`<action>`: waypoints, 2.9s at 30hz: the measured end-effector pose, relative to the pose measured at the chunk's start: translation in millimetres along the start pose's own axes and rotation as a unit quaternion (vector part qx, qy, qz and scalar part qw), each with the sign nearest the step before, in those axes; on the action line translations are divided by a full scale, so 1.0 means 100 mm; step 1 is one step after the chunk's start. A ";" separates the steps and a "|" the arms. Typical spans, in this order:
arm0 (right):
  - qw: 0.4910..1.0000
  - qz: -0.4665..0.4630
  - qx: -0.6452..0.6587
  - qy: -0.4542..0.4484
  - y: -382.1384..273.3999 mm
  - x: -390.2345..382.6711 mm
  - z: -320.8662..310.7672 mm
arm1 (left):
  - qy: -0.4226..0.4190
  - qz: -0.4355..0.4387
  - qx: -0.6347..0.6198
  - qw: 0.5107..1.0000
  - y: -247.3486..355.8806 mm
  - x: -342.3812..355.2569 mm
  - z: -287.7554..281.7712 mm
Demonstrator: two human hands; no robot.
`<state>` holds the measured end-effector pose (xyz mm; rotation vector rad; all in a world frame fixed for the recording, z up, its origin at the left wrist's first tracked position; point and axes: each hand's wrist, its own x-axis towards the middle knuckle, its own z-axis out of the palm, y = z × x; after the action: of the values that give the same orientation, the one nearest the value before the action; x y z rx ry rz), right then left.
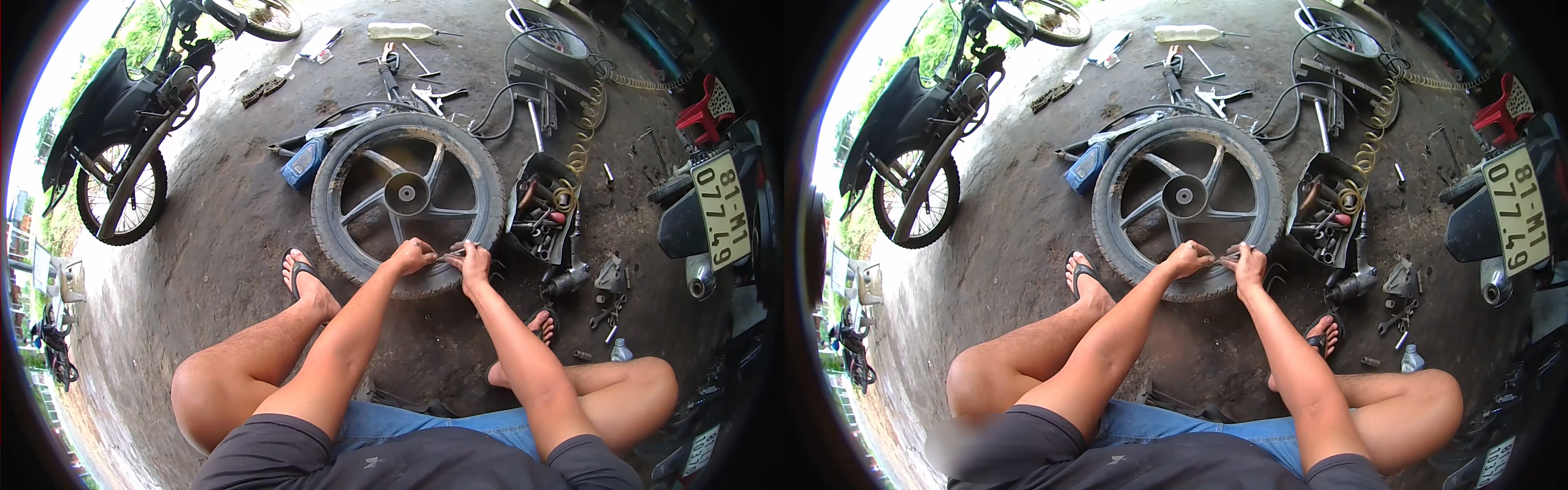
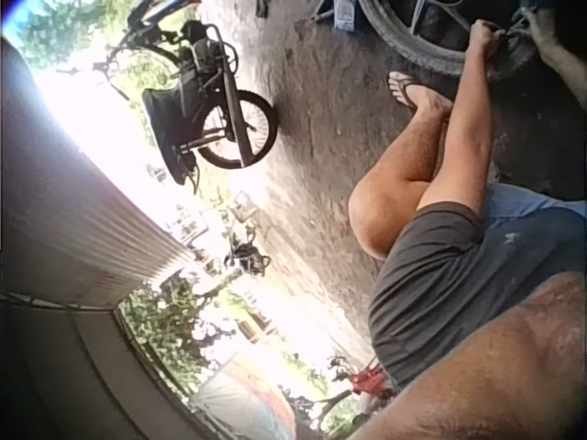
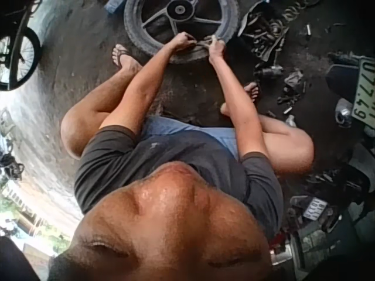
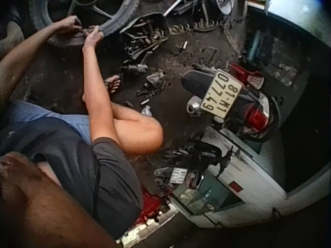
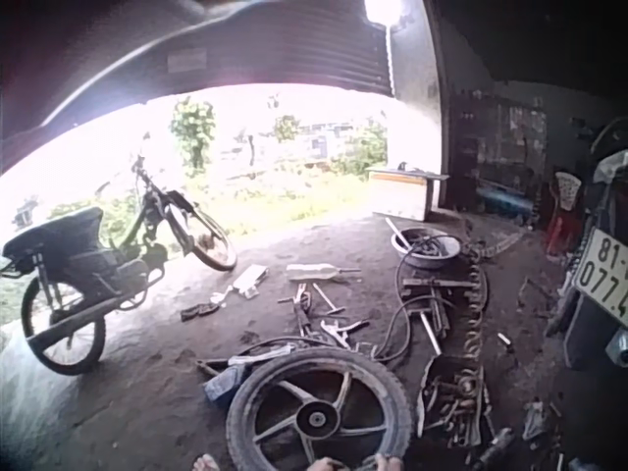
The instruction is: The person removes the brake hub from a motorcycle wheel, unfastens the valve nut using a wrench, and pries the tire bead off the rim using tire levers.
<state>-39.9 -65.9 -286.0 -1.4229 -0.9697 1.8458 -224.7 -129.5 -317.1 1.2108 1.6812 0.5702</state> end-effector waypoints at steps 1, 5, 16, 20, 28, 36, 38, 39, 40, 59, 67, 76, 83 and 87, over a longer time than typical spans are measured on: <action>1.000 -0.028 -0.003 -0.003 0.04 -0.02 0.09 | 0.012 -0.010 -0.023 1.000 -0.02 0.01 0.01; 0.912 -0.276 -0.302 -0.039 0.16 -0.28 0.25 | -0.001 0.005 -0.060 0.998 -0.21 0.05 -0.03; 0.998 -0.009 0.057 -0.018 0.12 -0.02 -0.03 | -0.004 -0.013 -0.025 1.000 0.01 0.00 -0.04; 0.795 -0.453 -0.374 -0.153 0.11 -0.48 0.30 | 0.014 -0.014 -0.032 0.999 -0.10 -0.08 -0.08; 0.999 0.020 0.043 0.000 -0.04 -0.01 0.04 | -0.003 0.006 -0.019 1.000 -0.05 -0.02 -0.02; 0.682 -0.489 -0.479 -0.257 0.00 -0.49 0.21 | -0.015 0.002 -0.063 0.998 -0.11 0.01 -0.10; 0.820 -0.432 -0.363 -0.099 0.06 -0.36 0.13 | -0.031 0.000 -0.044 0.999 -0.03 0.04 -0.09; 0.944 -0.201 -0.259 -0.040 0.07 -0.27 0.12 | -0.028 0.003 -0.017 0.999 -0.02 0.05 -0.09; 0.944 -0.202 -0.259 -0.039 0.08 -0.23 0.06 | -0.026 0.007 0.011 1.000 -0.01 0.06 -0.09; 0.989 -0.085 0.107 0.051 -0.18 0.34 -0.24 | -0.127 -0.040 0.083 0.988 0.16 0.14 -0.12; 0.995 -0.042 0.087 0.031 -0.21 0.48 -0.58 | -0.168 0.042 0.240 0.955 0.23 0.19 -0.14; 0.996 -0.042 0.082 0.011 -0.23 0.44 -0.40 | -0.193 0.095 0.267 0.939 -0.04 0.26 -0.20; 0.995 -0.046 0.077 0.036 -0.22 0.49 -0.59 | -0.180 0.045 0.245 0.952 0.19 0.26 -0.12; 0.996 -0.046 0.077 0.025 -0.21 0.47 -0.49 | -0.181 0.045 0.218 0.958 0.07 0.25 -0.17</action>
<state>-2.8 -6.6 -301.0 -1.3054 -0.8357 1.7683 -238.3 -101.6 -314.8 1.6031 1.4779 0.0135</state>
